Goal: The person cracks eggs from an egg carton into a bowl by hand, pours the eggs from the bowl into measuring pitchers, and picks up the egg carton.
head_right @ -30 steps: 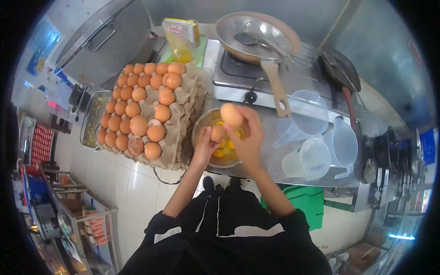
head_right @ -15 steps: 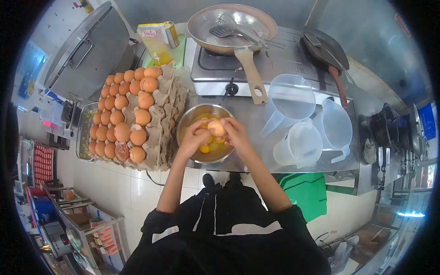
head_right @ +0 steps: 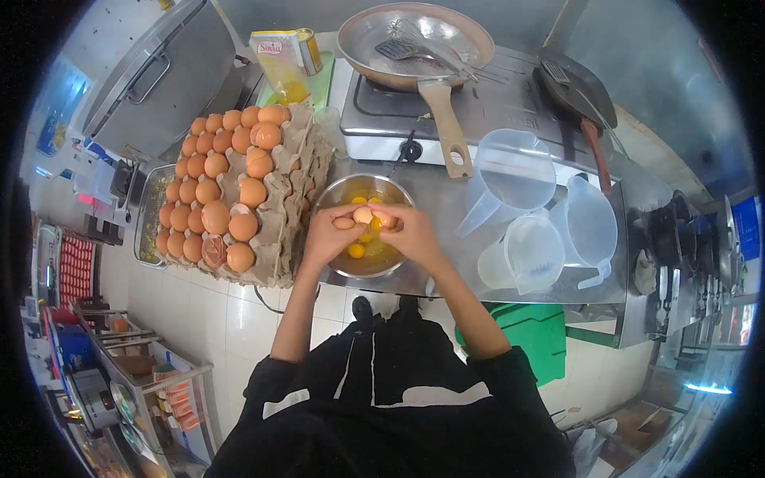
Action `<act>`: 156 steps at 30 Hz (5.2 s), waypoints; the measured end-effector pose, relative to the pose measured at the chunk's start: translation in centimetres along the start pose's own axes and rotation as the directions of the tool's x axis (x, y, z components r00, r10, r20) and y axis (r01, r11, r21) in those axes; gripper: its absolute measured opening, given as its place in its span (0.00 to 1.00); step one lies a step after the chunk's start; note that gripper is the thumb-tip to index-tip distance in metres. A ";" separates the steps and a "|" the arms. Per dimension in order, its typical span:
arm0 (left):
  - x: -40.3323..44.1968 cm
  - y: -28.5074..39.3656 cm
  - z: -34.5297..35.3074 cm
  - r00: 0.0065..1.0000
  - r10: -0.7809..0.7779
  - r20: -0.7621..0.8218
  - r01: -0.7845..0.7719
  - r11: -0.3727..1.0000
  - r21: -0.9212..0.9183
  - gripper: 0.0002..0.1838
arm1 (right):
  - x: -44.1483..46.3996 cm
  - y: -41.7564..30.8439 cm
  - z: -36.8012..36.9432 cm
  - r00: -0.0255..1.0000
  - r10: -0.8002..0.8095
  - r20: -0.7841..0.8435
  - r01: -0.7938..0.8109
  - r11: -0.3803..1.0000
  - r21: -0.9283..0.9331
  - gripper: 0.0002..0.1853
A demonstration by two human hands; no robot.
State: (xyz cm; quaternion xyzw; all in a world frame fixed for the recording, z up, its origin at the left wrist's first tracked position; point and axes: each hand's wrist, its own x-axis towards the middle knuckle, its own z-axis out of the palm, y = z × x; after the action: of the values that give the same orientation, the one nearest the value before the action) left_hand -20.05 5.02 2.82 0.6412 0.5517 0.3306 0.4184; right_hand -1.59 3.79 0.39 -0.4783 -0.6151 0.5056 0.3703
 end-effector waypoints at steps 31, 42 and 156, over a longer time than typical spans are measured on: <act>-3.4 -2.7 -0.2 0.961 -0.272 0.056 0.191 0.503 -0.843 0.19 | 19.4 -17.6 13.6 0.874 -0.451 0.181 0.377 0.393 -0.839 0.14; -1.6 -1.9 1.7 0.937 -0.318 0.146 0.281 0.433 -0.857 0.23 | 3.2 -8.1 3.8 0.758 -0.431 -0.490 0.454 0.888 -0.078 0.21; -0.9 -0.1 -0.7 0.882 0.414 -0.224 -0.397 0.910 0.121 0.17 | -1.0 -3.9 0.7 0.952 -0.305 0.003 0.221 0.681 -0.698 0.31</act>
State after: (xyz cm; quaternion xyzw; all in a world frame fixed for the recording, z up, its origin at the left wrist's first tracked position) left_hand -20.92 4.28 3.05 0.7112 0.4642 0.4672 0.2458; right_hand -2.85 2.54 4.03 -0.5159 -0.7991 0.1532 0.2682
